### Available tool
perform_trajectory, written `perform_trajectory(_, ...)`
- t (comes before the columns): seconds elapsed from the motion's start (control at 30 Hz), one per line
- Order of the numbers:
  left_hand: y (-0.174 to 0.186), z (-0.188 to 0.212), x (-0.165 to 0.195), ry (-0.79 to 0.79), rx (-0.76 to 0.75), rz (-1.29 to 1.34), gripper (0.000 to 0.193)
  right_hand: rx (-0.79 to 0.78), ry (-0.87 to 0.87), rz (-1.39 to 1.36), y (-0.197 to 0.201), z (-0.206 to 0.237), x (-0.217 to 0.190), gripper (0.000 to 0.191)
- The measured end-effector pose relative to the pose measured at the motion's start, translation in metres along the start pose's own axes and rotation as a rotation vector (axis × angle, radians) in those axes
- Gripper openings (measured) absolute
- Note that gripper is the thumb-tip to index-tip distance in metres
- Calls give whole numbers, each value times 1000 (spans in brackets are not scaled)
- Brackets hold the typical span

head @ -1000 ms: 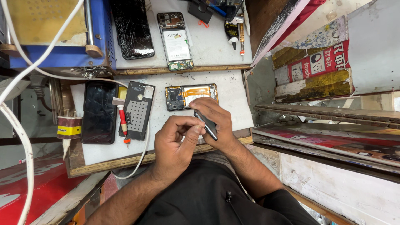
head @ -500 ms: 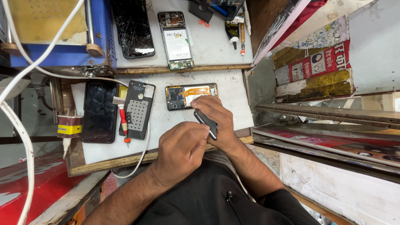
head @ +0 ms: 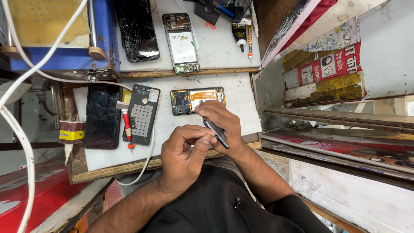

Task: The person works on a smartphone at a cluttered electronics repair bench. They hold the phone, use a small metal tool to pry or adjust components, and briefly spray a liquid onto the device. Other disassembled phones and tools remain on the work surface throughout.

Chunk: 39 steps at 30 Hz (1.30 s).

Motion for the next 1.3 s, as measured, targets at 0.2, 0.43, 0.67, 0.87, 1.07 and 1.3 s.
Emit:
perform_trajectory(0.2,4,-6,29,-196,16,-325,14,-30,-16,16,-2,2,3,48)
perform_trajectory(0.43,-11,-2,61,-567,-60,-674,22,-13,-36,104,0,7,10,38)
perform_trajectory(0.67,-5,-9,29,-228,-95,-393,17,-13,-28,130,-1,7,9,38)
perform_trajectory(0.87,-1,-5,58,-502,-13,-582,22,-6,-33,125,1,2,4,37)
perform_trajectory(1.07,-2,-10,44,-306,-49,-498,22,-8,-32,159,-1,2,2,41)
perform_trajectory(1.3,-3,-3,63,-578,8,-677,21,1,-51,171,1,3,3,39)
Point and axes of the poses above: each hand's wrist, its own z-axis away from the middle knuckle, its own y-axis out of the back of the hand, x = y × z, the point moved 10 cm from there along -z, towards the middle knuckle, and after that the axes turned 9 degrees about -z, right-handed, at the moved point
